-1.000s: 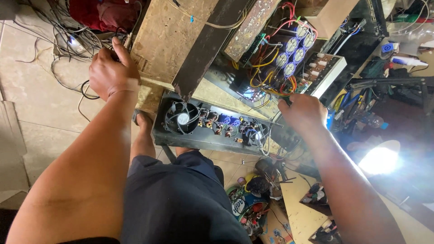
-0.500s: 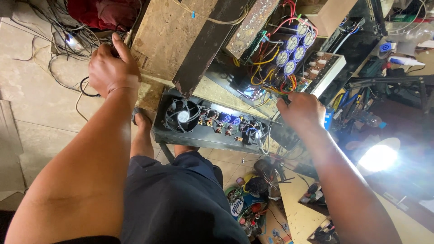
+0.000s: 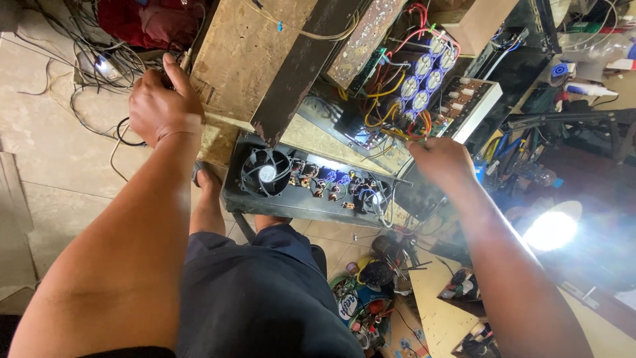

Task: Soldering wires to electronic components and assembling an amplifier chassis on a workbench.

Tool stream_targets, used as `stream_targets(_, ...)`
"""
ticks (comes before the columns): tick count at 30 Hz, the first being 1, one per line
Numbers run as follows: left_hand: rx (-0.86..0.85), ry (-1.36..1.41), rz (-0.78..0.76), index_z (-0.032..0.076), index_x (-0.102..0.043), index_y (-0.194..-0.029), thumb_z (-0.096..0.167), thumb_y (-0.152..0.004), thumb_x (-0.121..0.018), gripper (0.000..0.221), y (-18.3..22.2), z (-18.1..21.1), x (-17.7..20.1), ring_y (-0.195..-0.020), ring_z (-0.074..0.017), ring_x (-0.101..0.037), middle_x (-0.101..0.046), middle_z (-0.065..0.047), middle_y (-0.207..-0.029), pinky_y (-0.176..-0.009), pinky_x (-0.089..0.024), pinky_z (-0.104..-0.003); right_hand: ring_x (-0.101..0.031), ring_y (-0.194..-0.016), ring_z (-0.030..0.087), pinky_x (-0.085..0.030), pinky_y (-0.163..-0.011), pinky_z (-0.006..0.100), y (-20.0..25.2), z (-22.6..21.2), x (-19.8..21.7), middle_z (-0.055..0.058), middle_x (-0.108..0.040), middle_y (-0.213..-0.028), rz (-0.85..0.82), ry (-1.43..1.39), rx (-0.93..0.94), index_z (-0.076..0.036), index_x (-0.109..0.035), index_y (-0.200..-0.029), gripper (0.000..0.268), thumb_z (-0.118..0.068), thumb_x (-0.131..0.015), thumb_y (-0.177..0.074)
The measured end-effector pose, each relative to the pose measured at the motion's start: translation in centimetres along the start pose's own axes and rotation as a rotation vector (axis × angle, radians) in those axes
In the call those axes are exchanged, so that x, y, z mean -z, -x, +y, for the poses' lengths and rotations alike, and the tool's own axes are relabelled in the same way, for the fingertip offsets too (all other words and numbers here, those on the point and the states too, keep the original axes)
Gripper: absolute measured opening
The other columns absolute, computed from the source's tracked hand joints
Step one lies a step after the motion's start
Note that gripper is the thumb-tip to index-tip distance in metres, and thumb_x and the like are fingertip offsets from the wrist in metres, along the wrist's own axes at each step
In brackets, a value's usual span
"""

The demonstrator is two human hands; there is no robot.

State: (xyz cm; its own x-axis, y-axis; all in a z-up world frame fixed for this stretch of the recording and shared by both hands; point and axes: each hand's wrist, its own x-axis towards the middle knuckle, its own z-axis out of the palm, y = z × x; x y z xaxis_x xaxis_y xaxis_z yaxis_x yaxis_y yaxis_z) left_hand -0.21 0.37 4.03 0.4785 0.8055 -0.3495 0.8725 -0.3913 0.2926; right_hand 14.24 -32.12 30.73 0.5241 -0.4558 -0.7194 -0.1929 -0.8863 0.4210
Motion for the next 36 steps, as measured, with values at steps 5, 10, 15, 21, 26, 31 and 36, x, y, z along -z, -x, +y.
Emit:
stream_targets(5, 0.003, 0.025, 0.035, 0.012, -0.072, -0.085, 0.062, -0.107, -0.034, 0.066, 0.2, 0.2, 0.3, -0.067, -0.0338, -0.064, -0.070, -0.012, -0.079, -0.044, -0.043, -0.050, -0.068, -0.091, 0.028, -0.058, -0.076, 0.043, -0.2, 0.4, -1.6, 0.008, -0.071, -0.099, 0.145, 0.364, 0.109, -0.010, -0.068, -0.122, 0.052, -0.051, -0.038, -0.109)
stream_targets(10, -0.012, 0.052, 0.006, 0.011, -0.068, -0.083, 0.060, -0.109, -0.033, 0.065, 0.4, 0.4, 0.9, -0.069, -0.0337, -0.063, -0.069, -0.012, -0.080, -0.047, -0.043, -0.050, -0.065, -0.100, 0.027, -0.057, -0.081, 0.045, 0.0, 0.5, -1.8, 0.008, -0.069, -0.101, 0.168, 0.453, 0.147, -0.010, -0.070, -0.115, 0.054, -0.051, -0.036, -0.109)
stream_targets(15, -0.005, 0.042, 0.015, 0.012, -0.069, -0.084, 0.059, -0.109, -0.036, 0.063, 0.4, 0.3, 0.9, -0.071, -0.0351, -0.064, -0.069, -0.011, -0.081, -0.048, -0.045, -0.052, -0.065, -0.108, 0.028, -0.058, -0.087, 0.046, -0.1, 0.2, -1.9, 0.010, -0.071, -0.104, 0.174, 0.503, 0.167, -0.011, -0.072, -0.116, 0.054, -0.051, -0.037, -0.110)
stream_targets(21, -0.032, 0.035, 0.067, 0.013, -0.070, -0.081, 0.059, -0.108, -0.037, 0.063, 0.2, 0.0, 0.1, -0.065, -0.0323, -0.063, -0.069, -0.010, -0.079, -0.043, -0.041, -0.048, -0.065, -0.111, 0.031, -0.058, -0.086, 0.049, -0.5, 0.1, -1.8, 0.012, -0.072, -0.109, 0.167, 0.481, 0.188, -0.010, -0.072, -0.119, 0.053, -0.050, -0.039, -0.108)
stream_targets(26, 0.003, 0.017, 0.044, 0.015, -0.070, -0.081, 0.062, -0.107, -0.036, 0.064, 0.0, -0.1, -0.3, -0.069, -0.0334, -0.065, -0.071, -0.010, -0.081, -0.043, -0.042, -0.049, -0.069, -0.097, 0.031, -0.059, -0.077, 0.045, -0.1, -1.1, -0.6, 0.010, -0.073, -0.105, 0.070, 0.386, 0.113, -0.012, -0.065, -0.135, 0.055, -0.050, -0.037, -0.107)
stream_targets(31, -0.016, 0.007, 0.057, 0.015, -0.072, -0.082, 0.061, -0.108, -0.035, 0.064, 0.1, -0.1, -0.3, -0.068, -0.0323, -0.066, -0.072, -0.010, -0.080, -0.043, -0.043, -0.048, -0.042, -0.048, 0.021, -0.039, -0.052, 0.040, -2.6, 0.5, -0.7, 0.004, -0.048, -0.059, -0.006, -0.090, -0.017, -0.011, -0.049, -0.063, 0.061, -0.051, -0.050, -0.109)
stream_targets(36, -0.007, 0.014, 0.053, 0.015, -0.070, -0.080, 0.061, -0.108, -0.035, 0.064, 0.0, 0.0, -0.2, -0.065, -0.0322, -0.064, -0.071, -0.009, -0.077, -0.043, -0.041, -0.048, -0.057, -0.060, 0.024, -0.045, -0.053, 0.039, -0.6, 0.0, -0.4, 0.005, -0.056, -0.067, 0.040, 0.142, 0.025, -0.007, -0.065, -0.090, 0.054, -0.053, -0.046, -0.109)
